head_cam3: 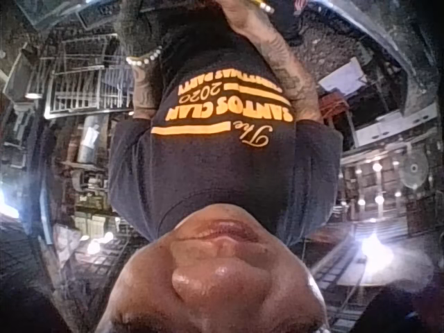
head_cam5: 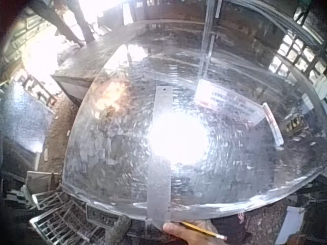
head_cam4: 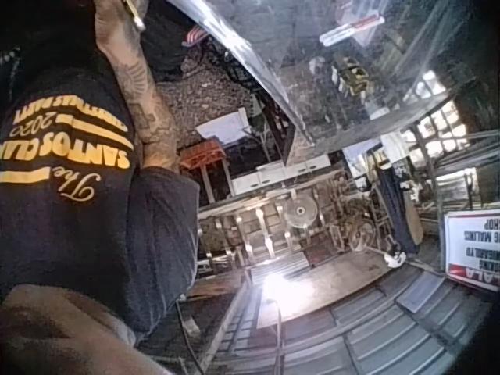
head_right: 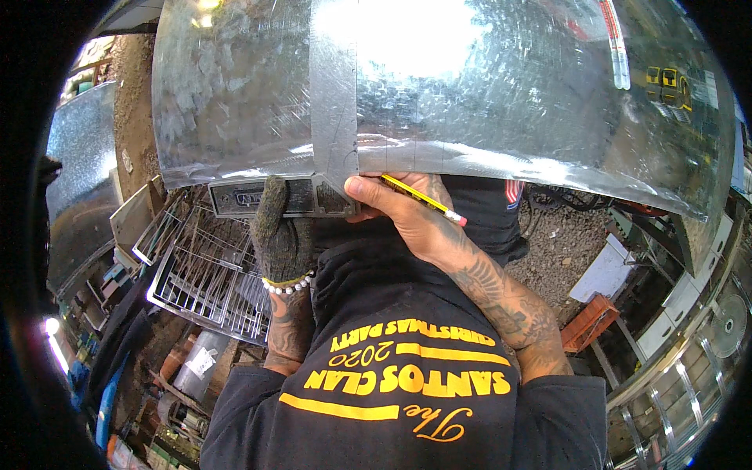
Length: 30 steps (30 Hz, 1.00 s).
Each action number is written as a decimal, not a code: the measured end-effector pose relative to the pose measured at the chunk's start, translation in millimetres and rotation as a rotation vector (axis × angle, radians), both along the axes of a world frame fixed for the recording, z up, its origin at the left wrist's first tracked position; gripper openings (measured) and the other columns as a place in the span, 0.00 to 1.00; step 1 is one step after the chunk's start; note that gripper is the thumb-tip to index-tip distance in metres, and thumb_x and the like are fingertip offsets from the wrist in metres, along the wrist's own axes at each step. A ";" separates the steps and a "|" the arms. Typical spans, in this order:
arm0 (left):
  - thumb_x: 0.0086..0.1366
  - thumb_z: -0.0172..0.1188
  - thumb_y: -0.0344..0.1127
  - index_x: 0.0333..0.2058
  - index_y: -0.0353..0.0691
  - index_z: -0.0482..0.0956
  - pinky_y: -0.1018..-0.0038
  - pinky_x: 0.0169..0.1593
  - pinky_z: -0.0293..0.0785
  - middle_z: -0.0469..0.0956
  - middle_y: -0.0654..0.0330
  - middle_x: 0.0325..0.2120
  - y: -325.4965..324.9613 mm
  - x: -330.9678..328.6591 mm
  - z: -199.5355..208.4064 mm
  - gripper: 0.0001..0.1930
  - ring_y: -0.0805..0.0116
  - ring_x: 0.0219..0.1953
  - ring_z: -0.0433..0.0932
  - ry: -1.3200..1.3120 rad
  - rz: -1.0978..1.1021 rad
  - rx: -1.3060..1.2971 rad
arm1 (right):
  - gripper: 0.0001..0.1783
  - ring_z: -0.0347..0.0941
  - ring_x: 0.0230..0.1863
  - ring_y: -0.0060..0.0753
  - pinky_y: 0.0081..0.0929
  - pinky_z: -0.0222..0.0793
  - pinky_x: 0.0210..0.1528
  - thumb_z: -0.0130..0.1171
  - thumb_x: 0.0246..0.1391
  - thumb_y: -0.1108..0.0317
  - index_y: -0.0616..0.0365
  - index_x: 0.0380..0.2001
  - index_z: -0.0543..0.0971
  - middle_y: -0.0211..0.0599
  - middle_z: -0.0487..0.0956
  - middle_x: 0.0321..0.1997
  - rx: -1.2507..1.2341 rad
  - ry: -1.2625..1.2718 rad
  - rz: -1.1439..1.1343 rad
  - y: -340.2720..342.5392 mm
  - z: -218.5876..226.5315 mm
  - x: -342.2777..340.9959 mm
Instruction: The person measures a large metal sheet using a tape measure and a square, then marks measurements with a pencil. The person repeats the process on different sections of the sheet, ensuring precise alignment and marking.
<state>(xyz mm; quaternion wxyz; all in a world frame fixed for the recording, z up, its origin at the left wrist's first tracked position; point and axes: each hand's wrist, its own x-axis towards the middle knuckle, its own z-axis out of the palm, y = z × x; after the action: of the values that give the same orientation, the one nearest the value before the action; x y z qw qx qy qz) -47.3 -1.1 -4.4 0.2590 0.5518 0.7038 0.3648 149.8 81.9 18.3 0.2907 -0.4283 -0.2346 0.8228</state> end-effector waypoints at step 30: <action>0.69 0.56 0.29 0.56 0.29 0.73 0.64 0.56 0.74 0.81 0.46 0.48 -0.6 -5.0 1.1 0.19 0.58 0.51 0.80 0.062 -0.055 -0.004 | 0.17 0.77 0.48 0.29 0.32 0.83 0.43 0.66 0.59 0.64 0.58 0.49 0.81 0.35 0.81 0.47 -0.011 0.004 -0.014 1.7 1.3 0.8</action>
<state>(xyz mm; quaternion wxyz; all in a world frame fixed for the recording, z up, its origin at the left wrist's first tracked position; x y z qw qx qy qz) -52.3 -1.7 -3.2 0.2479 0.5813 0.6968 0.3392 150.6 83.6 19.5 0.2946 -0.4300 -0.2264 0.8228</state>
